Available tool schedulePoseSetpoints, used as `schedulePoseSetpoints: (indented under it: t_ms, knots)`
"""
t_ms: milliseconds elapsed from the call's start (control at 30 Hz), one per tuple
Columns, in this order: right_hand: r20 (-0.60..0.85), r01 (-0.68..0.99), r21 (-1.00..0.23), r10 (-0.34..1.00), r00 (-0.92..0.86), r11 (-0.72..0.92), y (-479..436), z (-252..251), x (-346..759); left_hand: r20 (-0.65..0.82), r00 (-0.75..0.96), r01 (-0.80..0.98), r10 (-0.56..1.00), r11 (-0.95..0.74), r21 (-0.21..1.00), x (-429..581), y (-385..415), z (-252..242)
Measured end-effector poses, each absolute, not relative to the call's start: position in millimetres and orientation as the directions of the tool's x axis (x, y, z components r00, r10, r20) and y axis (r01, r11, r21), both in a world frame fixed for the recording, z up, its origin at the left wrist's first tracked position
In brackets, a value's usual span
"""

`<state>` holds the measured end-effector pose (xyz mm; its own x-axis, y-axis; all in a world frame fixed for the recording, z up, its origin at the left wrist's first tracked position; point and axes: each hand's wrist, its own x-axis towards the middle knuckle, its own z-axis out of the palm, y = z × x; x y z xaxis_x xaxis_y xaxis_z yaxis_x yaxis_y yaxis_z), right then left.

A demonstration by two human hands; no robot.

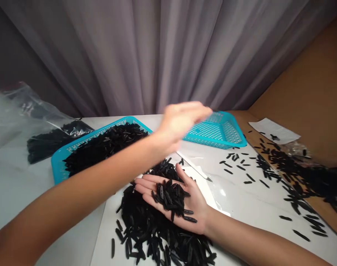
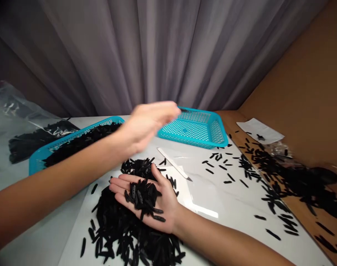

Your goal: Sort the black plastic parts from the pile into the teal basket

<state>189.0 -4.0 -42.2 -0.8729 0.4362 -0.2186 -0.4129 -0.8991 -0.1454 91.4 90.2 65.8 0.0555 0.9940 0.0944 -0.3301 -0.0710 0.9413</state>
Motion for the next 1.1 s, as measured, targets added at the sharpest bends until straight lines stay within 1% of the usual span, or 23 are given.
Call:
schedulePoseSetpoints:
  t_ms: [33,67,100,133,233,333,400,500,633,700,833,1000,1067,1100]
  knots:
    - [-0.212,-0.415,-0.153,0.440,-0.872,-0.897,-4.4,-42.2,189.1,-0.018,0.160,-0.328,0.987,0.071,0.942,111.7,90.2,66.5]
    - [-0.203,-0.416,-0.159,0.442,-0.874,-0.895,-4.9,-42.5,189.3,-0.049,0.254,-0.315,0.966,0.130,0.940,125.9,88.7,66.3]
    - [-0.193,-0.414,-0.164,0.441,-0.877,-0.895,-5.4,-43.0,189.4,-0.026,0.303,-0.288,0.953,0.117,0.950,133.3,86.0,65.3]
    - [-0.183,-0.412,-0.167,0.439,-0.880,-0.896,-5.8,-43.7,189.5,0.016,0.304,-0.267,0.952,0.069,0.961,134.0,82.3,63.6]
    - [-0.168,-0.413,-0.161,0.437,-0.884,-0.897,-6.5,-47.1,189.5,0.163,0.236,-0.170,0.958,-0.124,0.978,108.5,65.1,57.3]
    - [-0.169,-0.431,-0.152,0.453,-0.876,-0.890,-7.4,-49.6,188.5,0.161,0.135,-0.024,0.978,-0.159,0.987,75.3,37.1,54.7]
    - [-0.175,-0.445,-0.166,0.470,-0.865,-0.880,-8.3,-49.4,187.5,0.135,0.098,0.065,0.986,-0.141,0.988,63.4,15.0,56.3]
    - [-0.191,-0.453,-0.226,0.496,-0.847,-0.862,-9.9,-46.6,186.0,0.099,0.053,0.117,0.994,-0.104,0.988,60.3,-13.9,62.0]
    - [-0.153,-0.460,-0.293,0.516,-0.843,-0.838,-10.8,-43.5,185.0,0.126,0.004,0.164,0.992,-0.125,0.979,61.5,-36.5,69.0]
    - [-0.133,-0.461,-0.296,0.514,-0.848,-0.837,-10.3,-43.4,184.8,0.144,-0.002,0.174,0.990,-0.141,0.974,59.6,-42.5,70.3]
    - [-0.142,-0.453,-0.304,0.510,-0.848,-0.838,-9.4,-45.7,184.8,0.176,-0.031,0.175,0.984,-0.168,0.970,55.0,-50.7,68.3]
    - [-0.177,-0.471,-0.254,0.520,-0.836,-0.845,-9.2,-53.8,184.8,0.130,-0.016,0.149,0.991,-0.126,0.981,52.1,-60.1,62.7]
    - [-0.180,-0.462,-0.248,0.509,-0.842,-0.851,-9.0,-54.7,185.1,0.157,-0.047,0.233,0.987,-0.142,0.962,44.4,-57.9,60.0]
    - [-0.175,-0.450,-0.252,0.497,-0.850,-0.857,-8.9,-54.0,185.5,0.199,-0.085,0.310,0.976,-0.164,0.936,37.8,-54.5,58.3]
